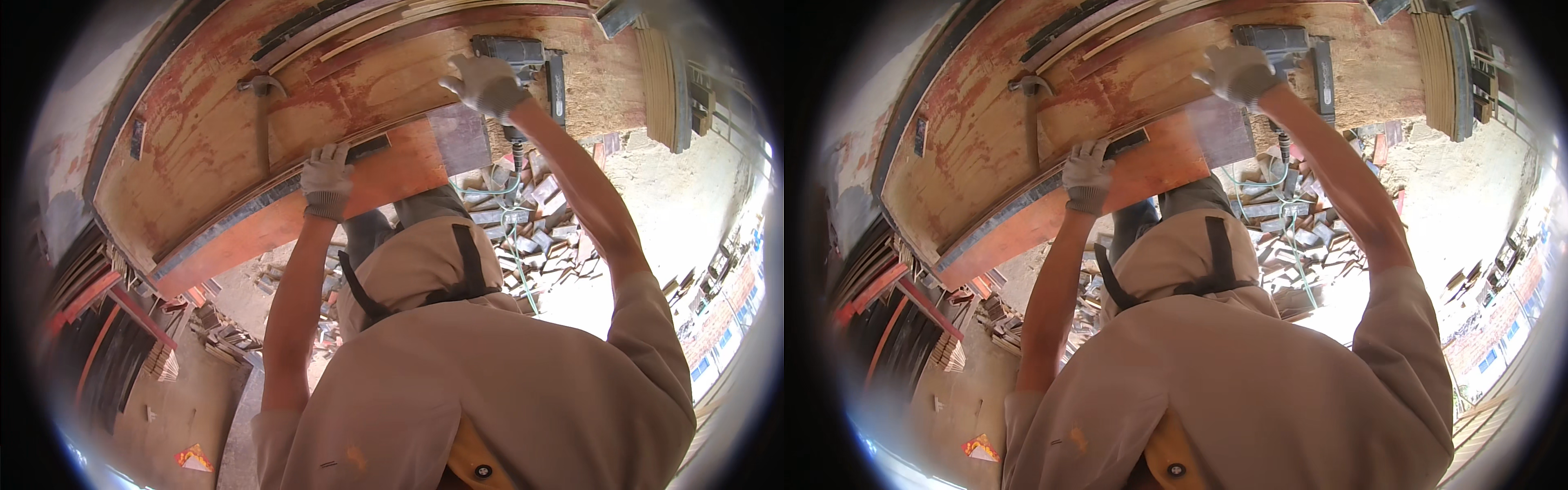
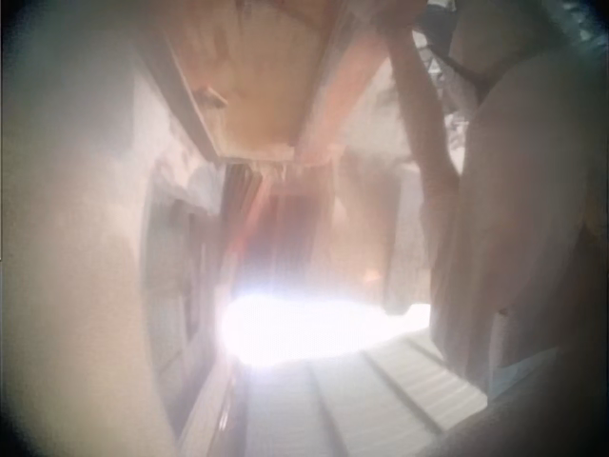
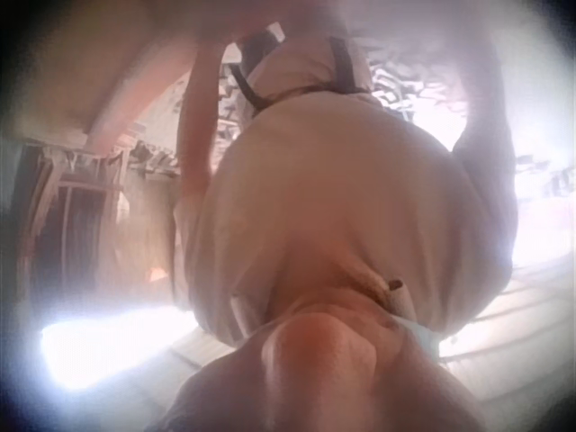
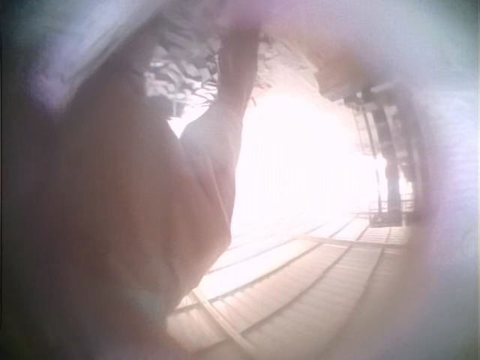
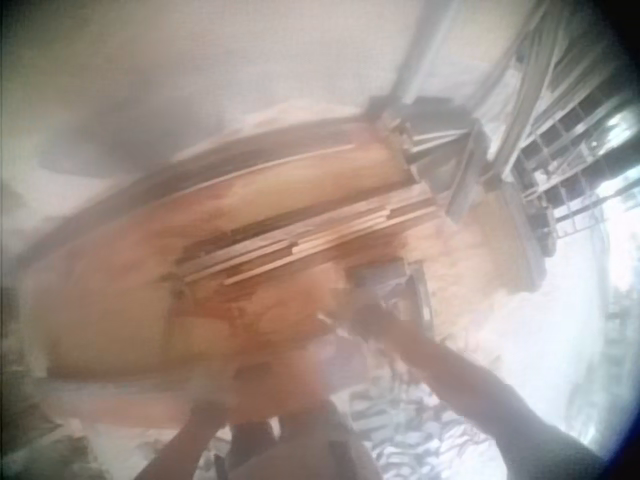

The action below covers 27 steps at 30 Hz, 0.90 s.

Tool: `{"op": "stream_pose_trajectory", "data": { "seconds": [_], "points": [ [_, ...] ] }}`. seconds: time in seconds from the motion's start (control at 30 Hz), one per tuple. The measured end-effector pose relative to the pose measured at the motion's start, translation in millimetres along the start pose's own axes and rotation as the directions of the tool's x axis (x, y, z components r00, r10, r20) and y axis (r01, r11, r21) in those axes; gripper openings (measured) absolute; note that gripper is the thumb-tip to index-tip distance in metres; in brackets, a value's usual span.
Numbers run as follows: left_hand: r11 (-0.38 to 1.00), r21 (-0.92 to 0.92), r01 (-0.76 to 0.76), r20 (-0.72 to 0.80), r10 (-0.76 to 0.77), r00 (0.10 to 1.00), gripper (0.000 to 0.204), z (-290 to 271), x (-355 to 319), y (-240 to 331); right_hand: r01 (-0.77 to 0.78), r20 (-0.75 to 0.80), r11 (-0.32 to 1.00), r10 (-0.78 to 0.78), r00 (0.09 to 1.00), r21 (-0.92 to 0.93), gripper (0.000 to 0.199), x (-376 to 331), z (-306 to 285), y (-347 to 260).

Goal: The person assembles wooden frames by placing rectangular pieces on a workbench, aligning them, and securing them with a nail gun. They repeatedly pick up pieces, position them, and fasten them in place.

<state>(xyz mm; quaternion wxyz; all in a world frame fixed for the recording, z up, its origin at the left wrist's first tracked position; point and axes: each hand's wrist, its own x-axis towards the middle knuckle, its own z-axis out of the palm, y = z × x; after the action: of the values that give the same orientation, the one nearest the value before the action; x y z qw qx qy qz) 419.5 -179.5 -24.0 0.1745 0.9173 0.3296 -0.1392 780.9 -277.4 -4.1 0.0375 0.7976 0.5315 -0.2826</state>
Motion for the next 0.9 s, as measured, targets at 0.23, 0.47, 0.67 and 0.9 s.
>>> {"op": "stream_pose_trajectory", "data": {
  "seconds": [0.23,0.47,0.67,0.9],
  "points": [
    [0.997,0.07,-0.029,-0.011,0.03,0.999,0.051,2.1,-3.2,0.6,0.136,-0.011,0.934,-0.148,0.989,-0.331,0.041,34.5,26.1,-23.2],
    [0.999,0.024,-0.032,0.042,0.031,0.999,0.053,-0.2,-3.4,1.4,-0.643,-0.251,0.738,0.675,0.694,0.207,0.092,-34.4,44.7,56.3],
    [0.998,-0.022,-0.052,0.08,0.054,0.995,0.048,-4.6,-3.4,0.3,-0.786,-0.041,0.531,0.836,0.548,0.316,0.118,12.9,122.0,126.7],
    [0.998,0.037,-0.049,0.105,0.045,0.993,0.05,-2.7,0.8,-2.2,-0.331,0.011,0.27,0.76,0.65,0.904,0.015,-60.0,75.5,145.6]
  ]
}}
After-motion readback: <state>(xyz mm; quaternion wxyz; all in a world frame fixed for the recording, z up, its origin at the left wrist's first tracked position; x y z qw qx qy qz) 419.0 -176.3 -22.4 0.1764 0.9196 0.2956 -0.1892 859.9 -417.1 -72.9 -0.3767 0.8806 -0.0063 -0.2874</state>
